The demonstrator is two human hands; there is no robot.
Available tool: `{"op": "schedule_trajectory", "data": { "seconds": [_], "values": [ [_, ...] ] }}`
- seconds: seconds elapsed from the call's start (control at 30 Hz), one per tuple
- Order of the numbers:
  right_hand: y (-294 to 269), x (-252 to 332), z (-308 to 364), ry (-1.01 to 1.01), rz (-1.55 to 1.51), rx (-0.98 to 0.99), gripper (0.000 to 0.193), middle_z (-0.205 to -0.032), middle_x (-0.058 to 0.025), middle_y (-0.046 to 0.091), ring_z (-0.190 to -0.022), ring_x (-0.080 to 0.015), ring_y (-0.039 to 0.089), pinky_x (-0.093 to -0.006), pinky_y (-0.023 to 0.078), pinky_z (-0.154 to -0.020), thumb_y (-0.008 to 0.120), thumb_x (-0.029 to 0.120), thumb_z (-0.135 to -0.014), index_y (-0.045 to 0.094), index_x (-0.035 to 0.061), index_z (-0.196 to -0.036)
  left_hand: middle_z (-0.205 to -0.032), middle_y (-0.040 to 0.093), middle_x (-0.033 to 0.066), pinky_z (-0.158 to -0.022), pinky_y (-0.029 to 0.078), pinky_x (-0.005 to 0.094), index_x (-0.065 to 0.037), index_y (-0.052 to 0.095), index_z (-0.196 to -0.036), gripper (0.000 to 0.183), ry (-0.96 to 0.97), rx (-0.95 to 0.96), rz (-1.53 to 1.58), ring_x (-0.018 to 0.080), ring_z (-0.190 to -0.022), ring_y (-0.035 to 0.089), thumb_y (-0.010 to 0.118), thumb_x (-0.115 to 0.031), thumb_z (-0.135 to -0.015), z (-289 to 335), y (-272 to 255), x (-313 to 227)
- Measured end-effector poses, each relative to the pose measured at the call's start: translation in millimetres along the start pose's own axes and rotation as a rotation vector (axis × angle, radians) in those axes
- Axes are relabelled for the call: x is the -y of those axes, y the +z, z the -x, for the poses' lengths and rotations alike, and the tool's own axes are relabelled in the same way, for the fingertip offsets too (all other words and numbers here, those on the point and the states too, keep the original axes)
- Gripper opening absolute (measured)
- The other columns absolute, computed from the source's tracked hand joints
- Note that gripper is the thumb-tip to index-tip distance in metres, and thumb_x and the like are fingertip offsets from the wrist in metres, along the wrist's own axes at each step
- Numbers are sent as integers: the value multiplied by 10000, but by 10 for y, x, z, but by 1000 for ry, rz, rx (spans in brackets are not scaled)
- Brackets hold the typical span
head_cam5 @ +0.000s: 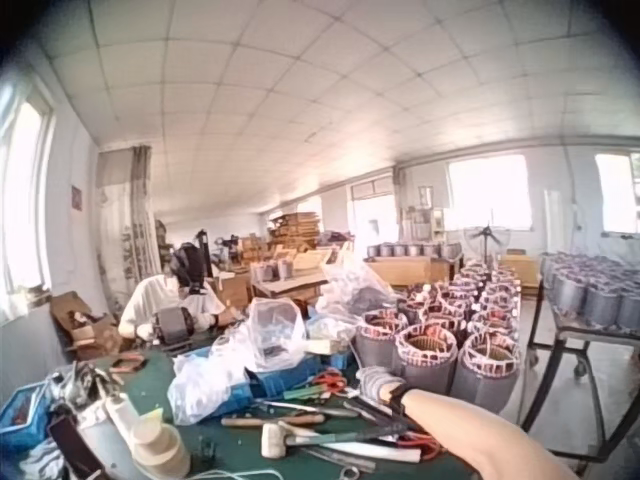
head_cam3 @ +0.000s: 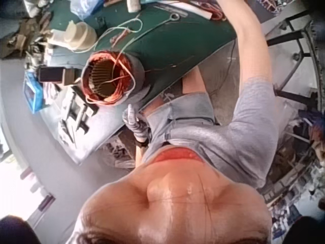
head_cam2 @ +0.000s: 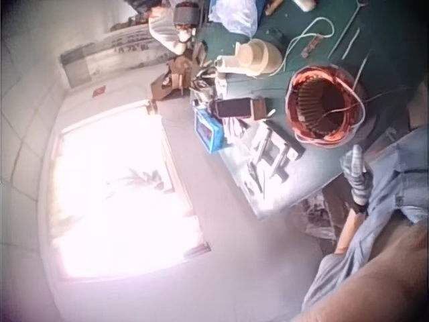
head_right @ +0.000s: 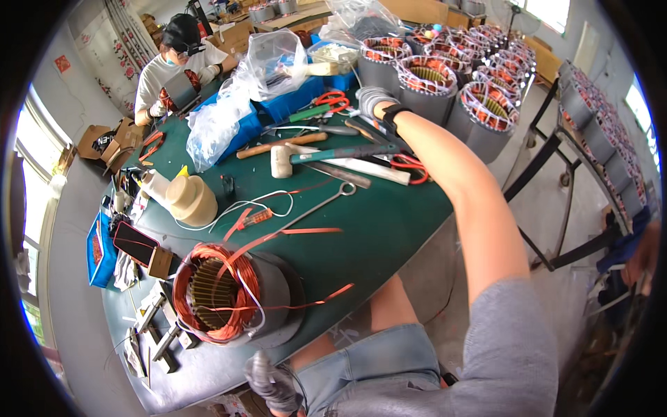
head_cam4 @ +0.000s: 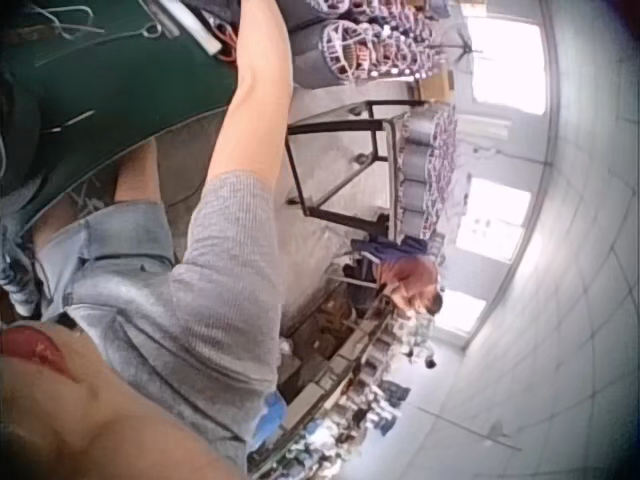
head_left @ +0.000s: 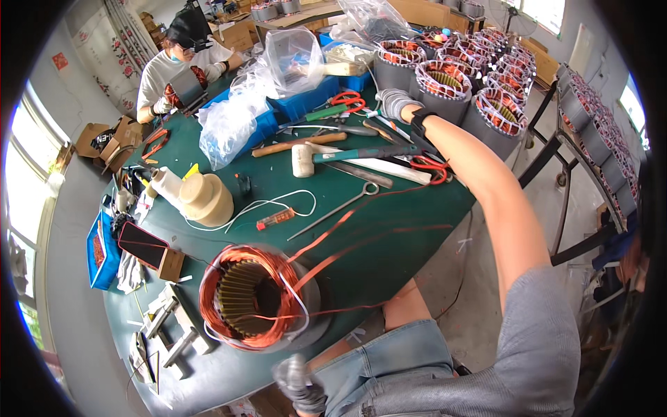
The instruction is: Manually winding and positioning copper wire coils into a motor stator.
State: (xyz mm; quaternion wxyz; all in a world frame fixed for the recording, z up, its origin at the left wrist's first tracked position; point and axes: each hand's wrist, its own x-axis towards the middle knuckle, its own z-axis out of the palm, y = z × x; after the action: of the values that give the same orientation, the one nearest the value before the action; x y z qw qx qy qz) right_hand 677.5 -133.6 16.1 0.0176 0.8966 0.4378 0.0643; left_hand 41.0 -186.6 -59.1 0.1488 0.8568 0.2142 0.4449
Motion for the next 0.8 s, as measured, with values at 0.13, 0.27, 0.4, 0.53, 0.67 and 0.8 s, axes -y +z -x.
{"op": "schedule_trajectory", "data": {
  "seconds": [0.13, 0.27, 0.4, 0.53, 0.67, 0.8],
  "values": [
    [323, -16, -330, 114, 237, 129, 229, -1022, -154, 668, -952, -319, 647, -452, 536, -730, 560, 144, -838, 685, 87, -1020, -1245, 561, 142, -954, 398, 439, -70, 500, -1267, 372, -400, 124, -331, 281, -1115, 542, 536, -130, -902, 451, -267, 634],
    [243, -33, -362, -113, -412, -82, 189, -866, -143, 676, -764, -283, 657, -382, 520, -679, 643, 118, -789, 644, 32, -957, -1141, 571, 181, -821, 422, 456, -49, 492, -1223, 351, -233, 38, -595, 341, -963, 556, 528, -47, -874, 742, -220, 963],
    [232, -168, -294, 19, -152, -4, 299, -876, -152, 674, -805, -281, 662, -374, 521, -709, 701, 220, -746, 646, 66, -997, -1081, 593, 200, -777, 437, 490, -36, 524, -1140, 290, -132, -31, -680, 412, -913, 570, 548, 2, -854, 887, -154, 1059],
    [385, -178, -209, 92, 141, 85, 299, -869, -147, 680, -815, -317, 663, -392, 536, -725, 701, 319, -728, 692, 104, -935, -1095, 569, 215, -792, 440, 493, -43, 500, -1152, 306, -80, -20, -769, 411, -932, 563, 557, 1, -855, 879, -140, 1070],
    [509, -116, -109, 177, 85, -75, 204, -820, -152, 673, -792, -319, 660, -422, 528, -711, 691, 285, -744, 677, 108, -843, -1087, 557, 212, -767, 439, 483, -68, 500, -1138, 274, -59, -57, -709, 406, -921, 548, 532, -18, -871, 789, -102, 976],
    [526, -82, 39, 101, -8, -303, 141, -789, -151, 658, -757, -318, 649, -442, 512, -684, 605, 186, -791, 652, 116, -904, -1020, 577, 191, -719, 433, 471, -88, 521, -1108, 286, -101, -71, -771, 383, -866, 549, 533, 1, -836, 594, -91, 806]
  ]
}}
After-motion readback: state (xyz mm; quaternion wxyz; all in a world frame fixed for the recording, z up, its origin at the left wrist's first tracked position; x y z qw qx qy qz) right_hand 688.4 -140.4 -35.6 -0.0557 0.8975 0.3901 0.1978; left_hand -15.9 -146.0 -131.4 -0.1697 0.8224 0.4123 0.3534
